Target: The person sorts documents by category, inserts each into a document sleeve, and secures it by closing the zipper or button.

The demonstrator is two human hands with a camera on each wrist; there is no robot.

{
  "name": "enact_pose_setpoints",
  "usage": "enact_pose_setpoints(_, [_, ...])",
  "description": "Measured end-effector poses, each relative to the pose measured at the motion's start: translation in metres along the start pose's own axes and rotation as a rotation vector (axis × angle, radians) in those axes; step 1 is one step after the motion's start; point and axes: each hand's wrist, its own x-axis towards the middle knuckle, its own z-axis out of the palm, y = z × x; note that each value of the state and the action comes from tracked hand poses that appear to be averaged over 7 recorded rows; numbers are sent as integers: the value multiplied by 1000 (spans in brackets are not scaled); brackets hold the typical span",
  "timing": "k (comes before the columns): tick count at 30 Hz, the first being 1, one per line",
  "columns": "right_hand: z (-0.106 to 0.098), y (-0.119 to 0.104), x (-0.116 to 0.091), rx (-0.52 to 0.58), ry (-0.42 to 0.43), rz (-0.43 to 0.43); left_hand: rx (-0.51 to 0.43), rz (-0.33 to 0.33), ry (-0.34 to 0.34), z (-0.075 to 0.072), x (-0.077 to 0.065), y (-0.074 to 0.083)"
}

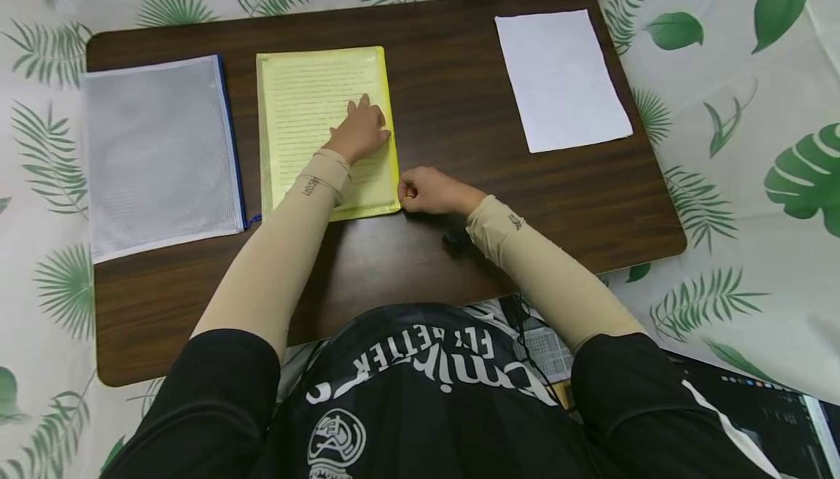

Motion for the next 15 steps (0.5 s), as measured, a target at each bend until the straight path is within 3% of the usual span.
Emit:
enact_pose_setpoints(4, [-1,-3,2,-21,-37,2,154,5,-3,-1,-19,-4])
enact_pose_setpoints(9, [-4,-6,6,-35,-45,2,377,-31,-104,9,-53,6])
enact_pose_setpoints(15, [-4,-9,10,0,-22,-15,436,-87,-130,39,-69,20])
